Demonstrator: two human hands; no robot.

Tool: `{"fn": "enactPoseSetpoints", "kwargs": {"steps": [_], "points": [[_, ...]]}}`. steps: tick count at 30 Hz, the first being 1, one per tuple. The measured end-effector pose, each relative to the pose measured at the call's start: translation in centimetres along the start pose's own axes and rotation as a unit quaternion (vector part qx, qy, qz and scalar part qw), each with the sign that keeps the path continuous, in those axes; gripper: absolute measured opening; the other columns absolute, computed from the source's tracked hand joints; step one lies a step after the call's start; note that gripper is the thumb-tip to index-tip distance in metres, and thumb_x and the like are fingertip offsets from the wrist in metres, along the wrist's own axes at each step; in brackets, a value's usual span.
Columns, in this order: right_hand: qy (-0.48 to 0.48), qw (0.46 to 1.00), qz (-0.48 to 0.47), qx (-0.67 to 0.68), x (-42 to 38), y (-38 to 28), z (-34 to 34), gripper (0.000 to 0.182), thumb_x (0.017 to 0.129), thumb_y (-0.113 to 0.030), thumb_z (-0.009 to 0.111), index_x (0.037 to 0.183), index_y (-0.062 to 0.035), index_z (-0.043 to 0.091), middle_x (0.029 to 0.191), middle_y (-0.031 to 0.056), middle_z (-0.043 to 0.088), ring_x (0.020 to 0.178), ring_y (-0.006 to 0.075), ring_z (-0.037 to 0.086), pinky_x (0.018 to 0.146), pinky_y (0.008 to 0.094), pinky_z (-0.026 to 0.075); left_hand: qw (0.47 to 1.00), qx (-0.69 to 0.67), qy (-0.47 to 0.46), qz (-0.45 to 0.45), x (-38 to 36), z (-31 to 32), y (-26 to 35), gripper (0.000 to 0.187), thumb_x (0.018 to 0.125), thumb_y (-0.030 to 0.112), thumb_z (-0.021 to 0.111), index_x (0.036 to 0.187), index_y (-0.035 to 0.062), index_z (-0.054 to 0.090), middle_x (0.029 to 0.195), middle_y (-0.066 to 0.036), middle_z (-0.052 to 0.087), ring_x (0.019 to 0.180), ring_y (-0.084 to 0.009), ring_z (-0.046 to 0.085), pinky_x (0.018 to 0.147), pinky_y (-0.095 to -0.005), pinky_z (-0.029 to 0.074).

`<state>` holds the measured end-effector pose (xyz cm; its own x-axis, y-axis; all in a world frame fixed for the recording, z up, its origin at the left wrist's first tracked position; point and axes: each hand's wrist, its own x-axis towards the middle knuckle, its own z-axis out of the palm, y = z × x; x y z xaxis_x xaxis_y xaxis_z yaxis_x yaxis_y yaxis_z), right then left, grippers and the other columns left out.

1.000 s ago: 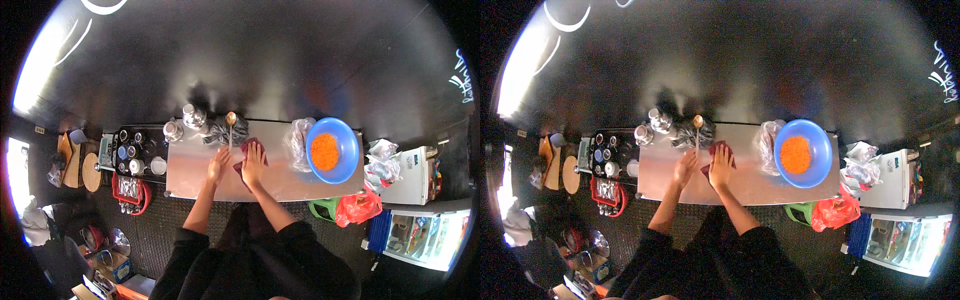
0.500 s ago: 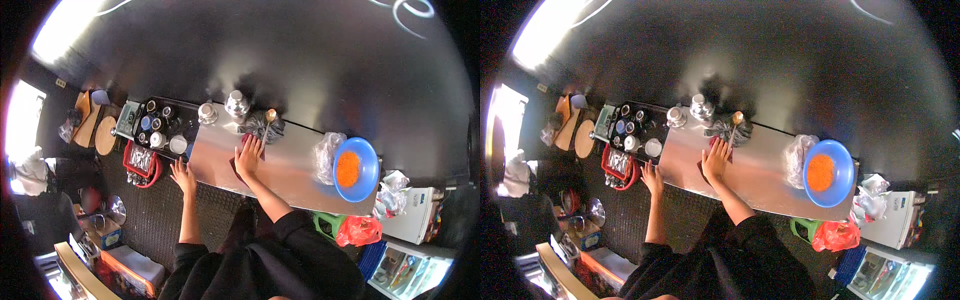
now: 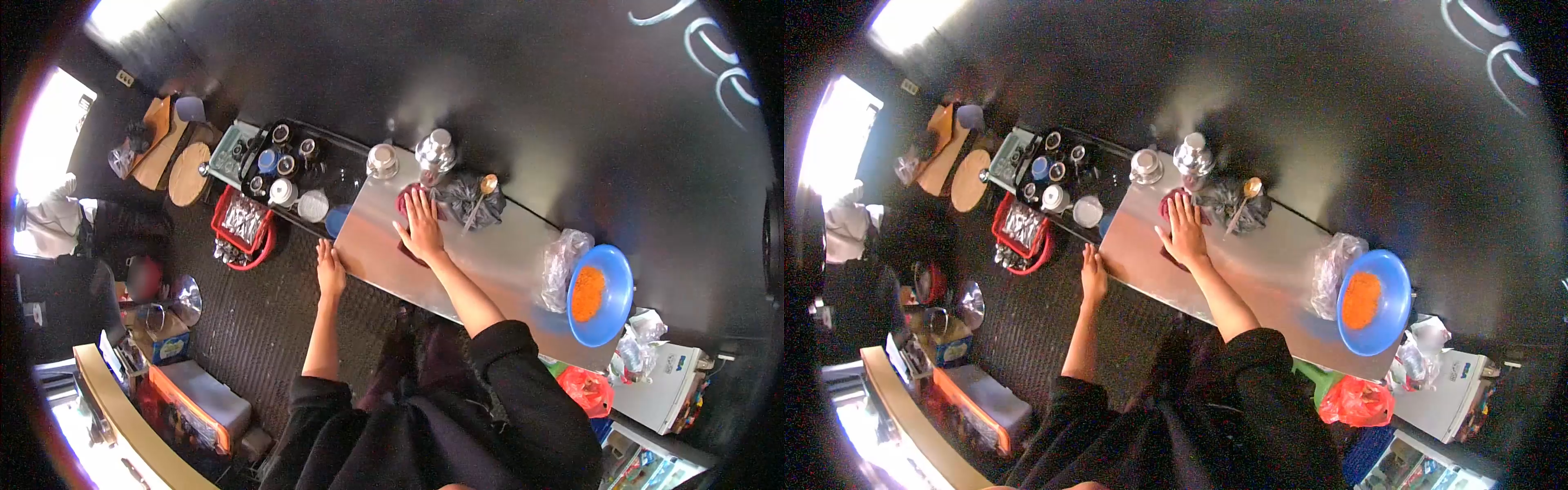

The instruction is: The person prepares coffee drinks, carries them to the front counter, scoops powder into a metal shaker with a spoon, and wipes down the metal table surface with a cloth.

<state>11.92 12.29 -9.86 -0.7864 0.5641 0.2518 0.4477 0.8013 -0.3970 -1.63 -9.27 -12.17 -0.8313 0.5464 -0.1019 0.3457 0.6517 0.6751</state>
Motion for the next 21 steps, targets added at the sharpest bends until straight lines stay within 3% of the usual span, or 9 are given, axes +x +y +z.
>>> {"fn": "enactPoseSetpoints", "kwargs": {"steps": [2,3,7,11,14,16,18,20,21], "points": [[0.001,0.999,-0.033,0.006,0.4,-0.5,0.5,0.07,0.09,-0.043,0.049,0.14,0.0017,0.03,0.147,0.0211,0.027,0.138,0.035,0.019,0.112,0.0513,0.013,0.997,-0.07,-0.029,-0.023,0.1,-1.1,0.4,0.044,0.099,0.024,0.036,0.134,-0.002,0.042,0.142,-0.022,0.036,0.135,-0.034,0.03,0.109,-0.0397,0.027],[-0.002,0.999,-0.04,0.0,0.6,-1.1,0.6,0.069,0.09,-0.043,0.048,0.139,0.0019,0.03,0.146,0.0211,0.027,0.138,0.0352,0.02,0.112,0.0511,0.013,0.998,-0.062,0.01,-0.002,0.3,-1.0,0.2,0.039,0.099,0.023,0.039,0.13,0.0023,0.048,0.131,-0.019,0.05,0.127,-0.0297,0.044,0.103,-0.0359,0.037],[0.002,0.998,-0.051,0.025,0.6,-4.8,2.1,0.069,0.089,-0.042,0.05,0.139,0.0021,0.031,0.146,0.0211,0.027,0.137,0.0351,0.021,0.112,0.0508,0.013,0.995,-0.096,0.011,-0.034,0.4,-1.1,-0.3,0.034,0.098,0.025,0.042,0.121,0.0052,0.058,0.114,-0.018,0.061,0.11,-0.0297,0.058,0.091,-0.0365,0.046],[-0.008,0.999,-0.009,0.039,-0.7,-8.8,3.8,0.06,0.092,-0.032,0.046,0.138,0.0026,0.032,0.146,0.0207,0.027,0.138,0.0342,0.02,0.113,0.0498,0.012,0.994,-0.094,-0.011,-0.045,0.7,-1.2,-0.7,0.033,0.097,0.024,0.044,0.121,0.0054,0.058,0.111,-0.019,0.063,0.107,-0.0274,0.061,0.088,-0.0355,0.047],[-0.063,0.995,-0.07,-0.039,-2.4,-10.9,4.2,0.054,0.093,-0.027,0.043,0.138,0.0015,0.033,0.147,0.0174,0.029,0.139,0.0306,0.021,0.114,0.0465,0.013,0.991,-0.124,0.009,-0.058,0.5,-1.0,-0.4,0.031,0.096,0.02,0.045,0.119,0.0053,0.059,0.111,-0.02,0.062,0.106,-0.0311,0.06,0.087,-0.0367,0.048],[-0.071,0.995,-0.064,0.029,-4.7,-11.2,4.3,0.05,0.093,-0.024,0.044,0.138,-0.0023,0.037,0.147,0.0131,0.031,0.138,0.0267,0.023,0.114,0.0449,0.014,0.99,-0.13,0.023,-0.056,0.2,-0.6,-0.5,0.03,0.096,0.019,0.045,0.119,0.0057,0.06,0.11,-0.019,0.063,0.104,-0.0307,0.061,0.086,-0.0367,0.048],[-0.127,0.968,-0.217,0.008,-6.9,-10.2,3.8,0.049,0.09,-0.024,0.049,0.135,-0.0058,0.043,0.145,0.0097,0.035,0.137,0.0249,0.026,0.114,0.045,0.014,0.989,-0.136,0.038,-0.048,0.3,-0.5,-0.4,0.03,0.095,0.018,0.046,0.119,0.0061,0.06,0.109,-0.019,0.063,0.103,-0.0304,0.062,0.085,-0.0366,0.048],[-0.121,0.964,-0.228,0.065,-8.6,-8.6,2.2,0.044,0.089,-0.023,0.05,0.13,-0.0072,0.048,0.142,0.0081,0.04,0.135,0.0238,0.031,0.113,0.0442,0.019,0.989,-0.126,0.029,-0.066,0.2,-1.0,0.2,0.03,0.095,0.017,0.046,0.119,0.0064,0.06,0.106,-0.02,0.064,0.102,-0.0306,0.063,0.084,-0.0368,0.049],[-0.111,0.972,-0.182,0.096,-9.4,-7.3,1.1,0.042,0.089,-0.022,0.05,0.129,-0.0071,0.05,0.14,0.0095,0.042,0.133,0.0254,0.034,0.112,0.0442,0.021,0.991,-0.12,0.039,-0.055,0.4,-0.8,-0.1,0.028,0.094,0.016,0.046,0.115,0.0059,0.062,0.101,-0.021,0.065,0.097,-0.0316,0.064,0.081,-0.0378,0.05]]}}
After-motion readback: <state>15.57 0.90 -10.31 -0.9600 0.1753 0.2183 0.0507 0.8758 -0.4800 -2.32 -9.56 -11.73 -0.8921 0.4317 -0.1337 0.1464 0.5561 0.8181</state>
